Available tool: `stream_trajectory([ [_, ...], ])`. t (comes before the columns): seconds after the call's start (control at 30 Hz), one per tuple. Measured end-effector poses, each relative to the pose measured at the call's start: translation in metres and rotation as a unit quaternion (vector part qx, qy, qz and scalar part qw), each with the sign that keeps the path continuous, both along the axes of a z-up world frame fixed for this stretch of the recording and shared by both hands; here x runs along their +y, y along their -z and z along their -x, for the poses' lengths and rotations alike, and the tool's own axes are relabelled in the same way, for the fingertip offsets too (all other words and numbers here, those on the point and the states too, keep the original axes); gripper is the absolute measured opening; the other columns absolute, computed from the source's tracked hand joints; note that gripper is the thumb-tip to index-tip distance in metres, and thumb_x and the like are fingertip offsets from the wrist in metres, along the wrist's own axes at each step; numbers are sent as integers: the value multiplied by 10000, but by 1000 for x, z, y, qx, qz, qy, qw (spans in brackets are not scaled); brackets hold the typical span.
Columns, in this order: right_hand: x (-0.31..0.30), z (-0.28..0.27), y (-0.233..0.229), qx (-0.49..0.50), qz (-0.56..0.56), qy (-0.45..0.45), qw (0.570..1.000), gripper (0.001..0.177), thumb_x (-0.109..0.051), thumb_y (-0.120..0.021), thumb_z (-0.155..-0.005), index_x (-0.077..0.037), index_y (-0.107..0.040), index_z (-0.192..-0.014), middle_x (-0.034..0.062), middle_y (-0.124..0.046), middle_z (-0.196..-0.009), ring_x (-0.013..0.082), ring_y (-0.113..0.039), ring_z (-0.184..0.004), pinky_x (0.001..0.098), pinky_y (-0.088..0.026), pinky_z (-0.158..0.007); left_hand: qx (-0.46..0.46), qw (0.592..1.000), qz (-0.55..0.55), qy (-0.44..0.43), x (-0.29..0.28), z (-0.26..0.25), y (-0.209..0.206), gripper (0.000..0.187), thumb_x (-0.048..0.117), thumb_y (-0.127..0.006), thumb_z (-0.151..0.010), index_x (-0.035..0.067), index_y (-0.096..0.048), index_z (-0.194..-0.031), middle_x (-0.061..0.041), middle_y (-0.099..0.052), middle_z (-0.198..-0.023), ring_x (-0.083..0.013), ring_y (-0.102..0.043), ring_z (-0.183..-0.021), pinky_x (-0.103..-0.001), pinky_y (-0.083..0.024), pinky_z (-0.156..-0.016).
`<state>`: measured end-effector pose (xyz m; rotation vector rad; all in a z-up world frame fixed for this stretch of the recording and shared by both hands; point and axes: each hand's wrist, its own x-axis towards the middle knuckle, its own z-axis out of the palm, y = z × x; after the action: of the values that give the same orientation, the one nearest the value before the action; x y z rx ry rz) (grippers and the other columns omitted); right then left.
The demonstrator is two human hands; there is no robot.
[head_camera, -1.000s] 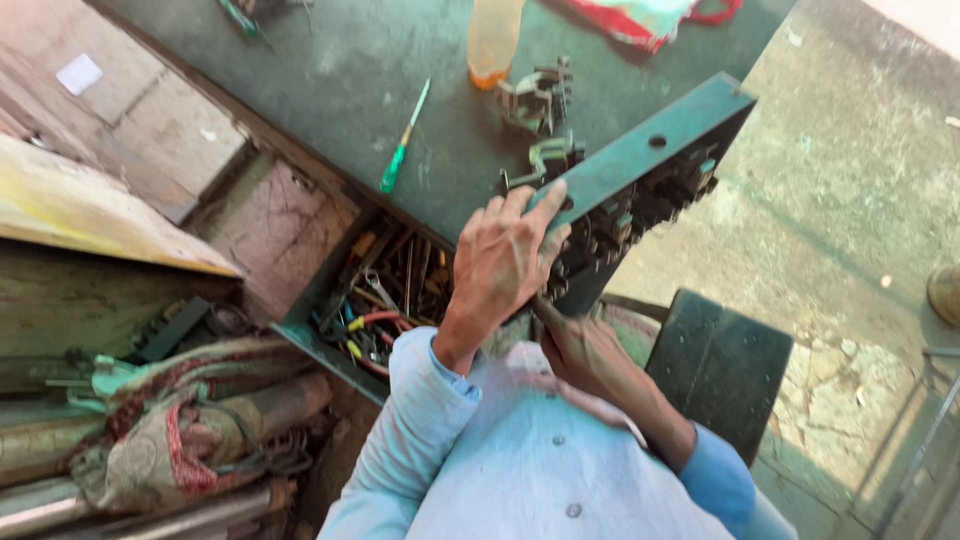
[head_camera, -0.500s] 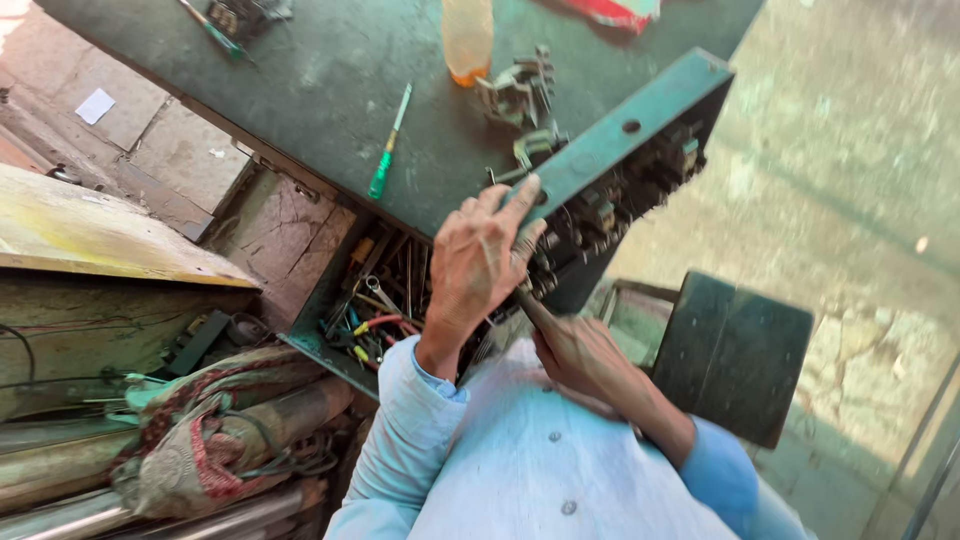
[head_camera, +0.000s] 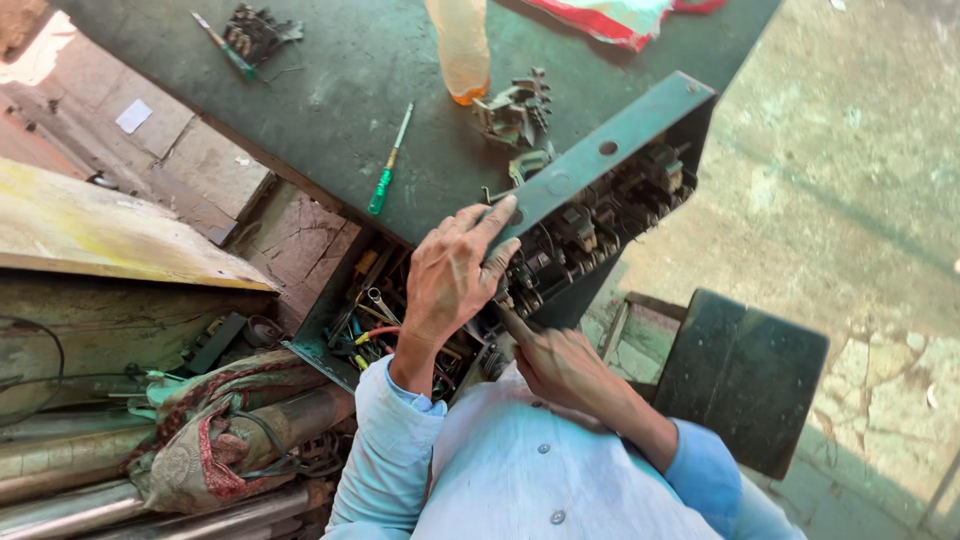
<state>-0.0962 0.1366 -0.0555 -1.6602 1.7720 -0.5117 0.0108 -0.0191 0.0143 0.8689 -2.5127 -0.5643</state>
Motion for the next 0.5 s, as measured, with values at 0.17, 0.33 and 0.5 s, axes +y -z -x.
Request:
stream_trajectory([
  [0.17, 0, 4, 11, -32, 22, -17, 999, 585, -153, -553, -940, 33, -398, -1472, 217, -640, -635, 409, -635, -551, 521, -472, -509, 10, 1000, 10, -13, 0, 0, 4, 458, 328, -688, -965, 131, -659, -1378, -142, -695, -1232, -354, -673, -1051, -450, -532, -907],
  [0.33, 0, 12, 3, -8, -8, -36, 999, 591, -144, -557, -943, 7, -396, -1491, 244, -630, -640, 433, -618, -572, 535, -463, -553, 18, 1000, 7, -14, -1, 2, 0, 467, 336, -703, -945, 128, -666, -1361, -144, -696, -1189, -349, -673, -1026, -450, -536, -890],
  [0.5, 2, 12, 9, -29, 1, -20, 999, 588, -151, -555, -946, 1, -403, -1493, 256, -640, -704, 417, -645, -605, 522, -480, -558, 41, 999, 7, 2, 3, 1, 8, 457, 309, -691, -947, 105, -662, -1355, -131, -699, -1195, -334, -667, -1018, -440, -525, -856],
])
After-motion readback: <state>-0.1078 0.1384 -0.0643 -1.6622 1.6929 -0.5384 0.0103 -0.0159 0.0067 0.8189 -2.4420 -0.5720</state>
